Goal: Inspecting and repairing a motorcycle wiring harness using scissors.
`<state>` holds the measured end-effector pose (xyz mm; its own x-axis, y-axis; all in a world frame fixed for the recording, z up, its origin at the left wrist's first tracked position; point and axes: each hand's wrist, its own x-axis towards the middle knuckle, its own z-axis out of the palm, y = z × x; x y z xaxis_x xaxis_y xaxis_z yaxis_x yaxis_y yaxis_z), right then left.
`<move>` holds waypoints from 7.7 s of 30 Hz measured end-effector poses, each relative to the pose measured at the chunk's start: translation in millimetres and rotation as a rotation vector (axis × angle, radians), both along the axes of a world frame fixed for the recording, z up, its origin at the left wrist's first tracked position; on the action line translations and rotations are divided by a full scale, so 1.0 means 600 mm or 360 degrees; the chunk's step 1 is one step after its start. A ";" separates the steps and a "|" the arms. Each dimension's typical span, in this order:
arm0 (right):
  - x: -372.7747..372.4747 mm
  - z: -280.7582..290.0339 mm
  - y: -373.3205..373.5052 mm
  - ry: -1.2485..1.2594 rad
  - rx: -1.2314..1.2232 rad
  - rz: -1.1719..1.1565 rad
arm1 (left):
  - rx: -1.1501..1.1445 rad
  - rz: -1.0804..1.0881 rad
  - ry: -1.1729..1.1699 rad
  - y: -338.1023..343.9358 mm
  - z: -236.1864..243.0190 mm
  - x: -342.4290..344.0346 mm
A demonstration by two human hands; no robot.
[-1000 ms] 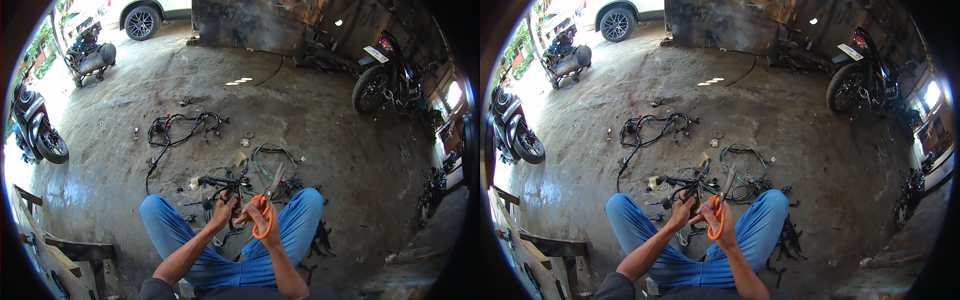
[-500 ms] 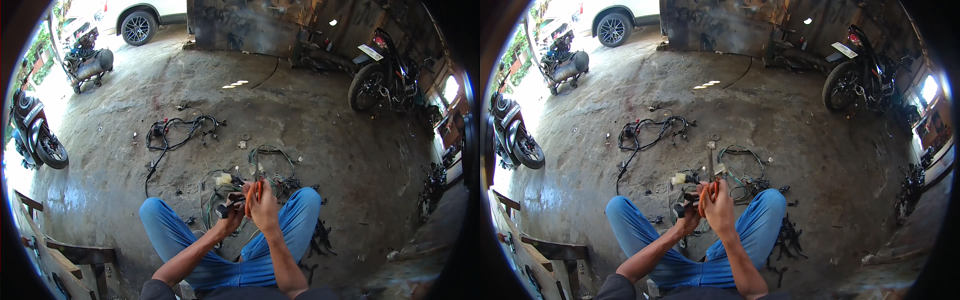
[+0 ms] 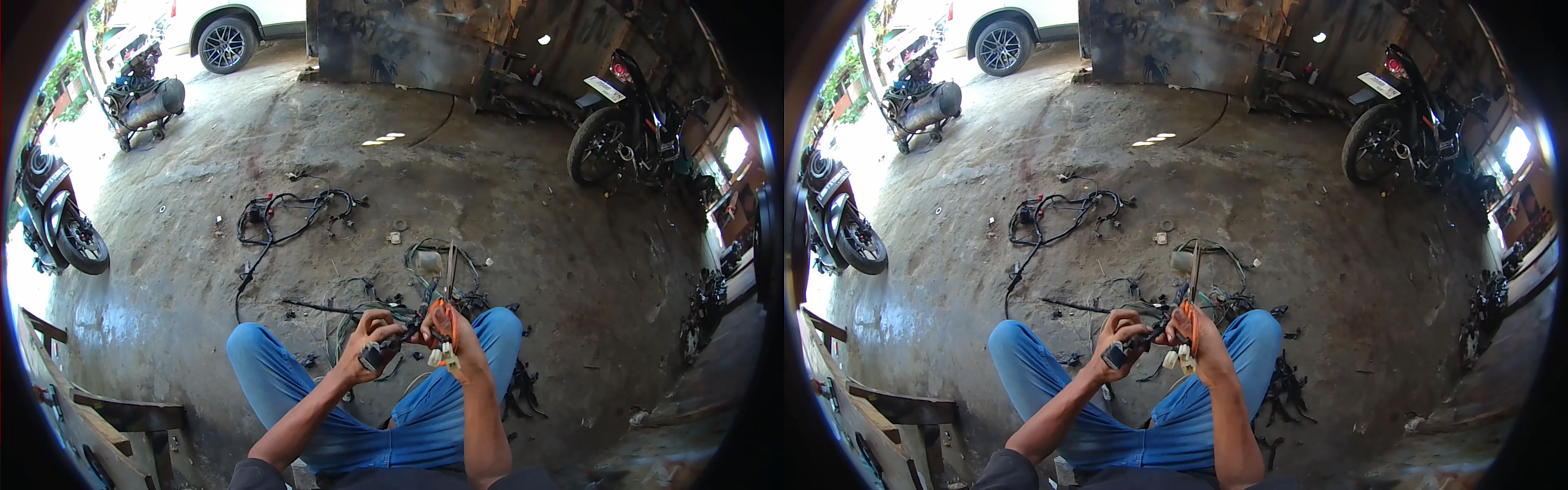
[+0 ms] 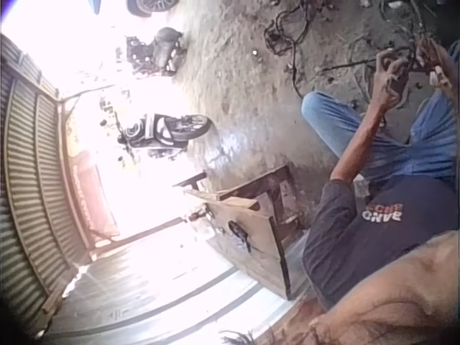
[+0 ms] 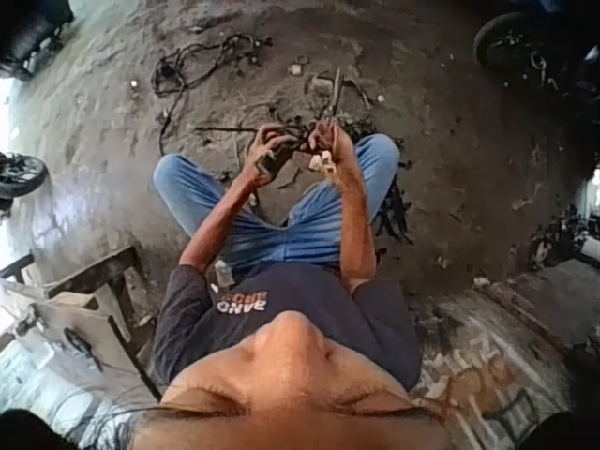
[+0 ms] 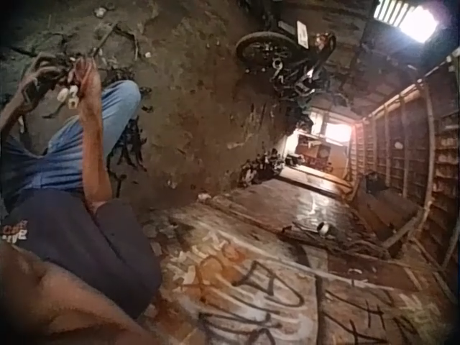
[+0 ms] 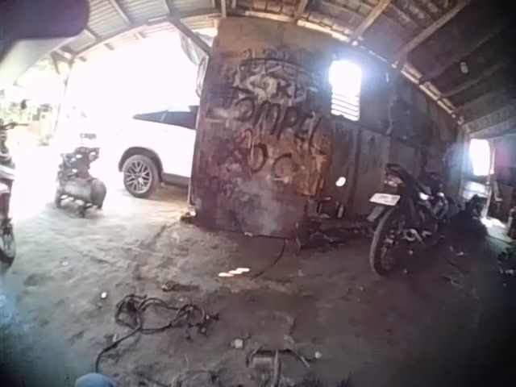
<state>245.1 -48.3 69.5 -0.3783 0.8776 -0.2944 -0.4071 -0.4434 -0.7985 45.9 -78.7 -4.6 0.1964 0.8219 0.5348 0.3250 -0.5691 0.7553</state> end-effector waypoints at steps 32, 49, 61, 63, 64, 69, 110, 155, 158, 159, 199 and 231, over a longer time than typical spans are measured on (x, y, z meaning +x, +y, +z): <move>0.032 0.028 0.028 -0.0154 0.0290 0.0305 | -0.0884 0.0038 -0.1583 -0.014 0.042 0.005; 0.000 -0.015 -0.046 -0.0655 0.0755 0.0077 | -0.0770 0.0150 0.0148 -0.003 0.141 0.027; 0.000 -0.040 -0.063 -0.0701 0.0922 -0.0105 | -0.0930 0.0519 -0.0321 -0.036 0.132 0.085; -0.006 -0.041 -0.072 -0.0513 0.0944 -0.0193 | -0.0895 0.0518 -0.0364 -0.042 0.123 0.090; -0.011 -0.033 -0.074 -0.0374 0.0826 -0.0296 | -0.0848 0.0549 -0.0361 -0.045 0.119 0.091; -0.016 -0.025 -0.076 -0.0012 0.0514 -0.0537 | -0.0723 0.0557 -0.0485 -0.048 0.108 0.095; 0.029 0.014 -0.060 0.0590 -0.0404 -0.0553 | -0.0109 0.0390 0.0319 -0.034 0.060 0.112; 0.095 -0.004 -0.073 0.0901 -0.0039 -0.0338 | -0.0758 0.0715 -0.0729 0.019 0.050 -0.072; 0.060 0.004 -0.075 0.0881 -0.0027 -0.0292 | -0.1010 0.0475 -0.0519 0.011 0.012 -0.070; 0.053 0.002 -0.076 0.0886 -0.0023 -0.0299 | -0.1251 0.0532 -0.0420 0.005 0.008 -0.067; 0.022 0.006 -0.042 0.0464 0.0438 -0.0496 | -0.1560 -0.0052 -0.0706 0.007 0.191 -0.160; -0.014 0.016 -0.094 0.0049 0.1079 -0.0755 | -0.0994 -0.1247 -0.0338 -0.130 0.200 -0.071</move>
